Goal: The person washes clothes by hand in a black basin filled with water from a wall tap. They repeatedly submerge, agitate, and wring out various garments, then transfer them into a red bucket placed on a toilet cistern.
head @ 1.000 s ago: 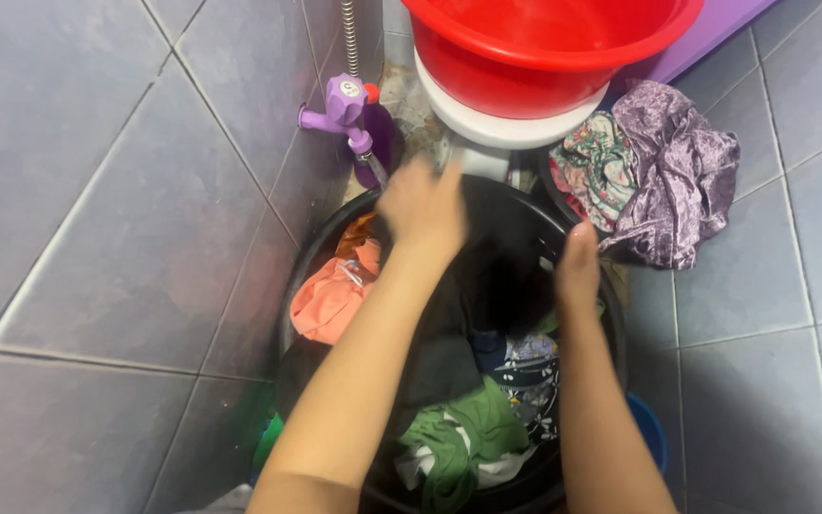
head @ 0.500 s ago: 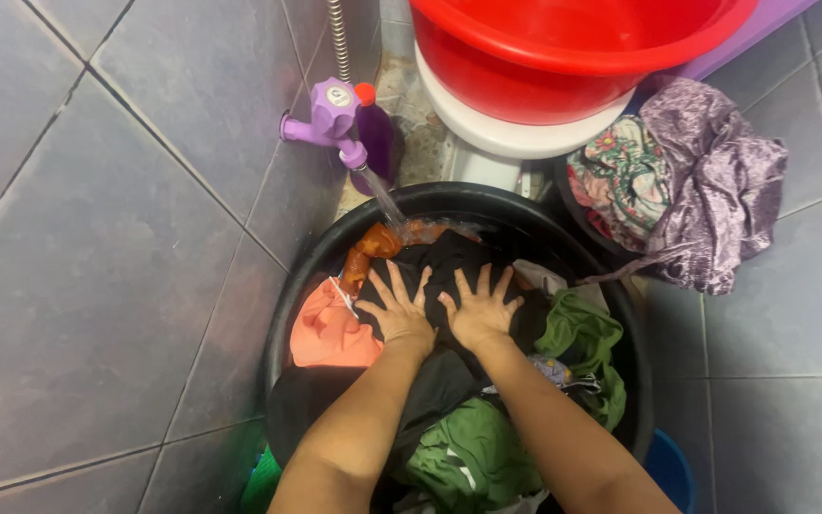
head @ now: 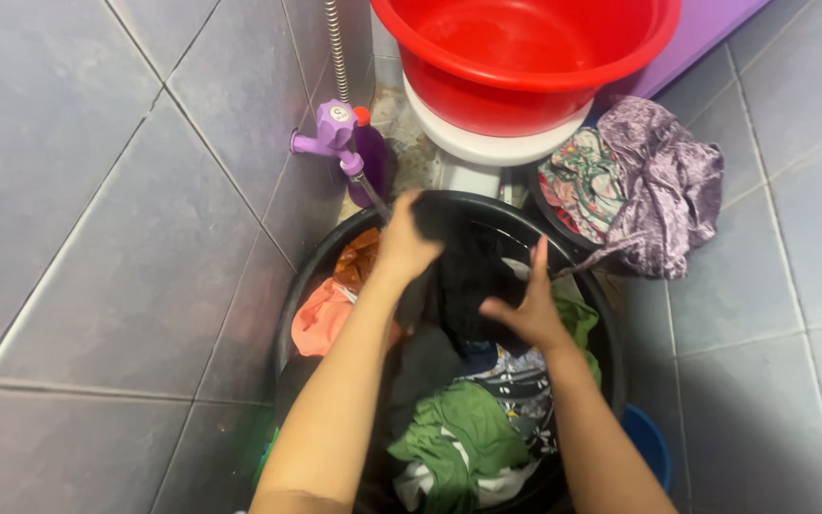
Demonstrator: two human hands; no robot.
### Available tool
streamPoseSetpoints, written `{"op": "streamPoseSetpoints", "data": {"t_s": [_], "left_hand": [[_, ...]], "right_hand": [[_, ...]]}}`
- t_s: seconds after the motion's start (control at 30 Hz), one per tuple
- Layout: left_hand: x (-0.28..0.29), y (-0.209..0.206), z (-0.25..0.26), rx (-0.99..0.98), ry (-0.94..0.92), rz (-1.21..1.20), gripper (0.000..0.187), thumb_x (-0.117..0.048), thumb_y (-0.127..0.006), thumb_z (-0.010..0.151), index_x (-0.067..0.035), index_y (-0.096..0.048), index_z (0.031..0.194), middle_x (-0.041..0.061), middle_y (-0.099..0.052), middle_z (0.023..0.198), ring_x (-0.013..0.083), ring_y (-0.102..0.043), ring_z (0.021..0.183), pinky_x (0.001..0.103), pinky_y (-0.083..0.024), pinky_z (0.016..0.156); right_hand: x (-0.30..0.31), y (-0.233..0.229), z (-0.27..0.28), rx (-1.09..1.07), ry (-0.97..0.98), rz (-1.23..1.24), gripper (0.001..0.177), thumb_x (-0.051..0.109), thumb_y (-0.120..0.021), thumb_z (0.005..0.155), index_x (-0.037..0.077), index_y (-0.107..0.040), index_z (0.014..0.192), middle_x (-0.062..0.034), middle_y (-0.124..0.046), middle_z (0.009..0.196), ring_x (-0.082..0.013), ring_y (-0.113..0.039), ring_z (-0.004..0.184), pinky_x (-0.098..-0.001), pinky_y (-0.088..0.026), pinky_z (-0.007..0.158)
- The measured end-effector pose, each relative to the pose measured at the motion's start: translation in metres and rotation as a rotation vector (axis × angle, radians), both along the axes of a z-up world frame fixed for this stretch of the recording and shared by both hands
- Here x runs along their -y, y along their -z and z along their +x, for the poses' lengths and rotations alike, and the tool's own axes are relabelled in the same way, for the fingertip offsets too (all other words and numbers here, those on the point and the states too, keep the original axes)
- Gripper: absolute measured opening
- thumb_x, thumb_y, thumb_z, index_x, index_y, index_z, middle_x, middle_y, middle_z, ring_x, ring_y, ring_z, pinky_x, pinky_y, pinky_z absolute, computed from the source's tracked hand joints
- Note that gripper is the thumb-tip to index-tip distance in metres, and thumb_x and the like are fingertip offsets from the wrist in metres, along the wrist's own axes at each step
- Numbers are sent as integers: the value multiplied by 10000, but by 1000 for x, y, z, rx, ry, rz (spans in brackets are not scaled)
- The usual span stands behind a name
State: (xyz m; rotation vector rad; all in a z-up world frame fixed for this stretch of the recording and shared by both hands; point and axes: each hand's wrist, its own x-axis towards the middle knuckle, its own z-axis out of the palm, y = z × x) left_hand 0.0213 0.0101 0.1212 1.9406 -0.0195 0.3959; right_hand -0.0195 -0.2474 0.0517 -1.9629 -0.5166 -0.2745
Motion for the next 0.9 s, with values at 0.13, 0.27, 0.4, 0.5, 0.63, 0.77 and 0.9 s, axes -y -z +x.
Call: {"op": "streamPoseSetpoints", "data": {"t_s": [0.13,0.27,0.4,0.5,0.63,0.77,0.9], "left_hand": [[67,-96,-11,103,171,-95,723,-99,-803,621,-112,-563,1302,155,-708,1186,308,-698,1137,364,-548,992],[120,-162,-49,227,324,-400,675,-34,-756,657,-103,-598,1309,98,-697,1184,240,-680,1142,311,-527,1014],[84,-184,-78,435,294,-556,626,23,-700,735,-82,-595,1343,85,-669,1202,199,-648,1144,328,-528,1091],[6,-168,-98,532,189,-391,636,25,-725,775,-90,-566,1380,111,-621,1342,204,-591,1308,342,-465,1193],[-48,-108,-118,-102,65,138,1031,-454,-917,756,-67,-395,1557,237,-450,1413,408,-468,1293,484,-428,1010],[-12,-59,-109,-714,116,-1397,704,-663,-444,967,-240,-442,1529,118,-517,1387,445,-617,986,562,-530,805],[26,-57,-99,-189,435,-1847,616,-511,-572,1031,-49,-567,1438,133,-637,1311,270,-703,1033,399,-598,841]], "right_hand": [[-46,-15,-47,-86,-121,109,1221,387,-869,748,-12,-57,1567,-199,-269,1578,-301,-304,1452,-417,-260,1184],[-78,-47,-33,-219,-67,204,951,324,-766,848,21,-184,1537,-179,-372,1519,-285,-400,1394,-402,-340,1163],[-65,-128,6,-158,-7,473,692,260,-662,949,53,-311,1507,-158,-476,1460,-270,-495,1336,-387,-419,1142],[-50,-205,28,-79,-13,674,512,213,-585,1024,77,-407,1485,-143,-553,1415,-258,-566,1293,-376,-479,1127],[-57,-274,18,208,-75,467,354,158,-523,1133,80,-544,1477,-131,-641,1395,-243,-631,1286,-356,-525,1161],[-102,-281,-45,419,176,-69,426,172,-645,1003,49,-601,1409,-124,-602,1222,-236,-610,1176,-339,-495,1077],[-139,-262,-97,-533,-233,1000,472,270,-588,954,-23,-597,1324,-128,-640,1265,-240,-590,1190,-330,-465,1066]]}}
